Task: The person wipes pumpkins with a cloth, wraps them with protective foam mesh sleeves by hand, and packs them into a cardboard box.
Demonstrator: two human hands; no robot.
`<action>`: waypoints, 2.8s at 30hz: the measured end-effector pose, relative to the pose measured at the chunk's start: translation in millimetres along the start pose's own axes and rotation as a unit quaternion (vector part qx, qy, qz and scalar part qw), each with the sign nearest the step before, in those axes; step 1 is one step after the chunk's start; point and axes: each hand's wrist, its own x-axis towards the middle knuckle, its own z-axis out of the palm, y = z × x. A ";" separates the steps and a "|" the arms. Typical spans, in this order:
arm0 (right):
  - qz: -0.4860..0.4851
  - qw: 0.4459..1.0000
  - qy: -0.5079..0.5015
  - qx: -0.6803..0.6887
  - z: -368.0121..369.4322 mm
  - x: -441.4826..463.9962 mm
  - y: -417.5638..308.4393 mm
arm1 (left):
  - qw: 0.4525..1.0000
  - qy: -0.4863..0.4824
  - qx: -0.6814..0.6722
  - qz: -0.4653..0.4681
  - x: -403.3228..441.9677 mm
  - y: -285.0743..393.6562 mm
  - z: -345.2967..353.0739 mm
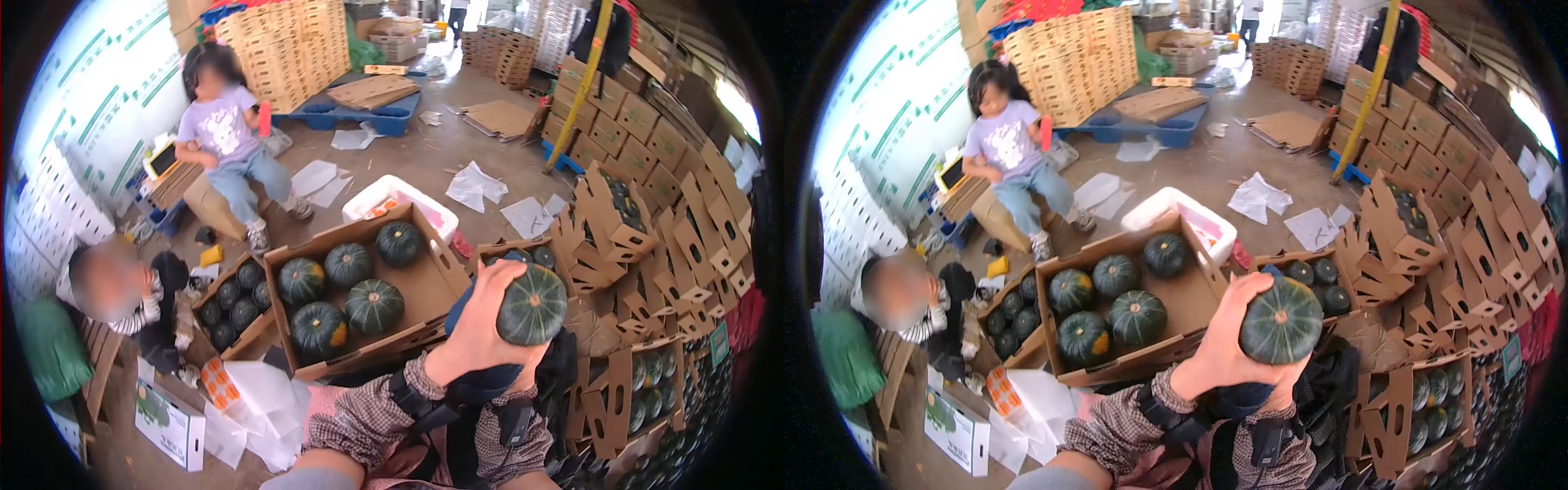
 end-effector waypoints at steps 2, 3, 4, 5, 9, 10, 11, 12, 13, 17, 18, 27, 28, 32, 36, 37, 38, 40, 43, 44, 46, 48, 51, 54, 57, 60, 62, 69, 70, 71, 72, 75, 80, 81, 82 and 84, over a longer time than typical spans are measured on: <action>-0.021 0.997 0.074 0.007 20.9 -10.9 7.6 | 0.999 0.035 0.034 0.011 5.9 -8.6 -11.8; -0.038 0.997 0.050 -0.041 22.2 -12.6 14.0 | 0.996 0.052 0.068 0.012 6.8 -13.5 -18.4; -0.020 0.997 0.051 -0.054 16.0 -15.6 16.9 | 0.997 0.063 0.028 -0.039 6.1 -14.1 -23.2; 0.000 0.996 0.052 -0.066 9.4 -17.3 19.3 | 0.997 0.054 0.057 -0.010 3.5 -13.4 -24.7; 0.027 0.963 0.077 -0.256 27.9 -12.1 19.5 | 0.992 0.023 0.120 0.033 -5.2 -12.6 -37.8; 0.030 0.959 0.108 -0.260 30.0 -10.8 26.8 | 0.993 0.016 0.118 0.015 -5.6 -13.8 -43.7; 0.029 0.954 0.137 -0.265 36.7 -9.5 33.5 | 0.993 0.010 0.115 0.000 -5.6 -15.4 -48.7; 0.089 0.943 0.131 -0.292 29.2 -5.2 32.6 | 0.989 0.010 0.149 -0.001 -7.4 -19.1 -53.8; 0.148 0.928 0.123 -0.320 25.6 -0.4 30.9 | 0.987 0.021 0.155 -0.022 -8.5 -23.3 -58.9; 0.118 0.881 0.204 -0.410 27.4 1.0 31.6 | 0.953 0.146 0.223 -0.143 -20.4 -46.4 -65.5; 0.133 0.897 0.209 -0.366 33.0 1.3 23.8 | 0.945 0.127 0.262 -0.153 -28.2 -58.2 -66.5; 0.018 0.974 0.142 -0.175 21.0 0.3 -20.3 | 0.763 -0.181 0.549 -0.290 -58.9 -5.0 -176.6; 0.017 0.976 0.143 -0.164 27.7 0.1 -20.1 | 0.687 -0.264 0.564 -0.375 -58.6 0.7 -191.9; 0.013 0.959 0.158 -0.235 0.2 2.7 -18.0 | 0.696 -0.332 0.500 -0.395 -83.6 -12.4 -219.3; 0.077 0.987 0.113 -0.080 4.7 0.3 -27.6 | 0.866 -0.170 0.277 -0.379 -77.4 -5.1 -228.8; 0.077 0.992 0.084 -0.055 12.1 -1.6 -28.4 | 0.912 -0.074 0.156 -0.372 -75.8 -2.7 -230.1; 0.072 0.994 0.068 -0.041 25.6 -5.4 -29.0 | 0.922 0.007 -0.058 -0.383 -77.9 1.6 -229.4; 0.064 0.997 0.033 -0.022 42.7 -9.6 -28.4 | 0.850 0.129 -0.374 -0.348 -76.8 18.4 -215.3; 0.063 0.996 0.044 -0.036 35.3 -7.0 -24.3 | 0.807 0.207 -0.463 -0.303 -79.7 26.3 -196.4; 0.059 0.996 0.056 -0.026 36.5 -7.1 -21.0 | 0.807 0.224 -0.459 -0.297 -82.1 25.0 -196.1; 0.047 0.995 0.082 -0.013 37.7 -7.0 -19.7 | 0.792 0.273 -0.448 -0.313 -83.2 19.9 -198.6; 0.047 0.996 0.073 -0.013 41.9 -7.6 -21.4 | 0.776 0.304 -0.437 -0.339 -82.7 14.8 -203.3; 0.048 0.996 0.074 0.000 41.4 -7.2 -25.7 | 0.730 0.258 -0.465 -0.430 -77.7 30.9 -211.5; 0.015 0.996 0.085 -0.014 32.4 -5.2 -29.7 | 0.849 0.169 -0.165 -0.473 -74.9 20.2 -228.4; 0.000 0.993 0.120 -0.009 32.0 -4.8 -35.2 | 0.865 -0.009 0.052 -0.500 -66.6 7.2 -238.0; -0.002 0.991 0.131 0.001 30.2 -2.5 -41.4 | 0.799 -0.312 0.305 -0.414 -54.7 -16.5 -247.1; 0.007 0.993 0.114 0.001 20.2 -2.2 -45.6 | 0.750 -0.412 0.463 -0.230 -42.6 -32.4 -230.8; 0.017 0.985 0.174 0.012 22.8 4.1 -34.9 | 0.789 -0.275 0.494 -0.240 24.5 -172.1 -129.3; 0.010 0.985 0.171 0.017 22.7 4.4 -36.4 | 0.775 -0.283 0.500 -0.264 12.3 -205.1 -122.1; 0.006 0.985 0.169 0.019 19.8 4.5 -38.2 | 0.770 -0.262 0.532 -0.234 9.1 -200.9 -113.3; 0.003 0.986 0.168 0.022 15.9 4.1 -40.2 | 0.780 -0.257 0.526 -0.220 11.7 -199.7 -111.2; -0.019 0.982 0.184 0.028 15.4 3.0 -47.6 | 0.920 -0.172 0.261 -0.236 20.6 -212.8 -138.3; -0.030 0.981 0.188 0.043 25.7 4.5 -47.3 | 0.789 -0.002 -0.409 -0.458 43.6 -141.6 -165.2; -0.028 0.982 0.182 0.041 24.6 4.6 -44.8 | 0.800 -0.005 -0.397 -0.451 42.4 -138.2 -169.5; -0.028 0.983 0.175 0.038 23.1 5.2 -44.1 | 0.810 -0.011 -0.386 -0.442 43.8 -136.5 -170.1; -0.033 0.984 0.170 0.034 17.2 6.1 -43.3 | 0.818 -0.020 -0.372 -0.438 45.6 -134.4 -171.4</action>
